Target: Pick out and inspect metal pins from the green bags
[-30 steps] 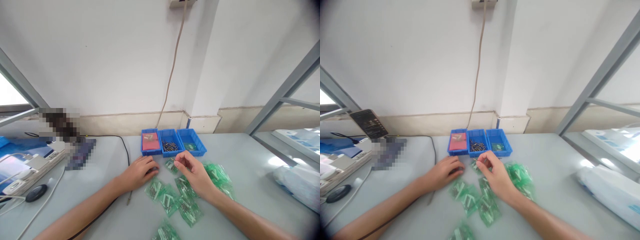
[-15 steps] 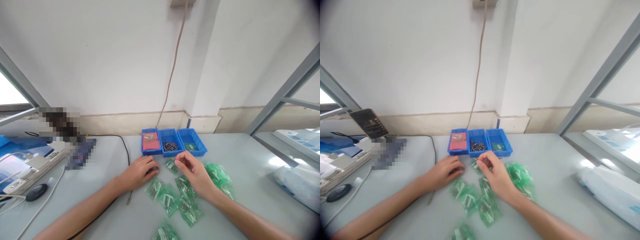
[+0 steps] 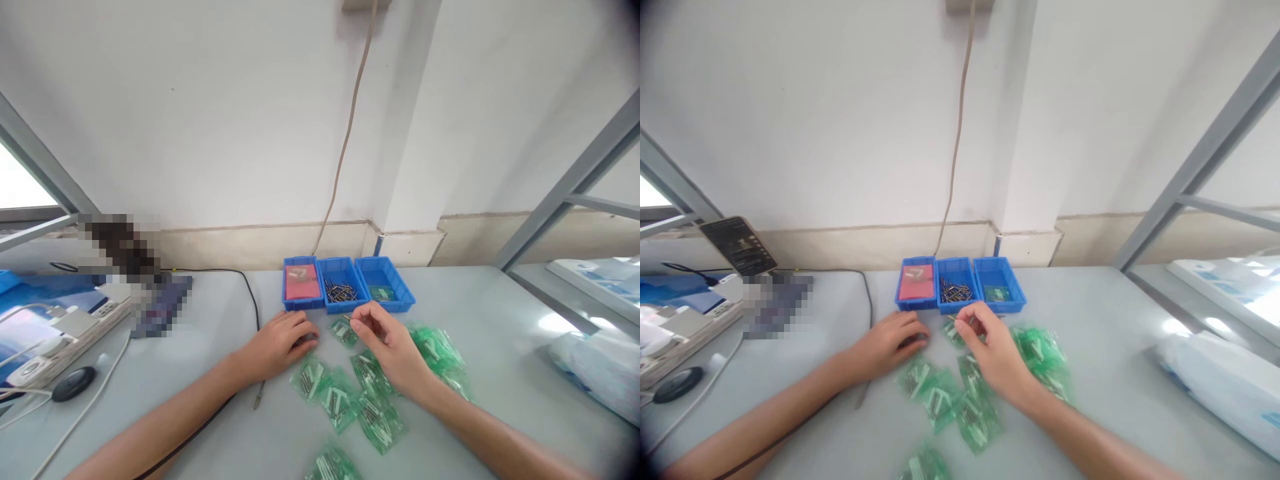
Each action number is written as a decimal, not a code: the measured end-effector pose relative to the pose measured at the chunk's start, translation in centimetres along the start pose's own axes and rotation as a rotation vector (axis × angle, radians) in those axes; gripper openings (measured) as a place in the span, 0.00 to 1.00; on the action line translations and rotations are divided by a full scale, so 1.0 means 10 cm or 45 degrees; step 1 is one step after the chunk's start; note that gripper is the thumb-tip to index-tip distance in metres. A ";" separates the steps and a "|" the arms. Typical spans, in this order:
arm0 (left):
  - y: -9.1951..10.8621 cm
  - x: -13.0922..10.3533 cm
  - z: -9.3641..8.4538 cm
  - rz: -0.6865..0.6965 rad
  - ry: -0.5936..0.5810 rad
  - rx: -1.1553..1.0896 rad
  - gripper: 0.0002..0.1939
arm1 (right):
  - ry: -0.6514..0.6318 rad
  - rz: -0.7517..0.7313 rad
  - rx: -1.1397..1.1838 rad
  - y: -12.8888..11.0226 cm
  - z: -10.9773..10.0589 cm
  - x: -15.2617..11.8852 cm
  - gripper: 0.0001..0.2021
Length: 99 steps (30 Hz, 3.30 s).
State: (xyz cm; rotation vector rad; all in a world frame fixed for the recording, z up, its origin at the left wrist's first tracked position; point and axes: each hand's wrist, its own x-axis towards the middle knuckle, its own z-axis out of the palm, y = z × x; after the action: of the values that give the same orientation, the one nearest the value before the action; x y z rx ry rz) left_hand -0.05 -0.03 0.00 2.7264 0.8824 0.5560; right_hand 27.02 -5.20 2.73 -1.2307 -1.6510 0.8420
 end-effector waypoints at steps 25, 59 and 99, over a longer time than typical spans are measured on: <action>-0.01 0.00 0.00 -0.014 -0.020 -0.012 0.09 | -0.032 0.049 0.063 0.04 -0.01 0.00 0.12; -0.02 -0.01 0.01 -0.012 -0.029 -0.020 0.09 | -0.058 0.145 0.239 0.14 0.01 0.02 0.21; 0.01 0.00 0.00 0.007 -0.017 0.004 0.10 | -0.107 0.187 0.173 0.05 0.01 0.02 0.21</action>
State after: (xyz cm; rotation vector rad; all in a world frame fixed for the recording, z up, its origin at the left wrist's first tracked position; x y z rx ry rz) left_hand 0.01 -0.07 0.07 2.7329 0.8730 0.5378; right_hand 27.06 -4.84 2.32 -1.2464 -1.5554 1.0919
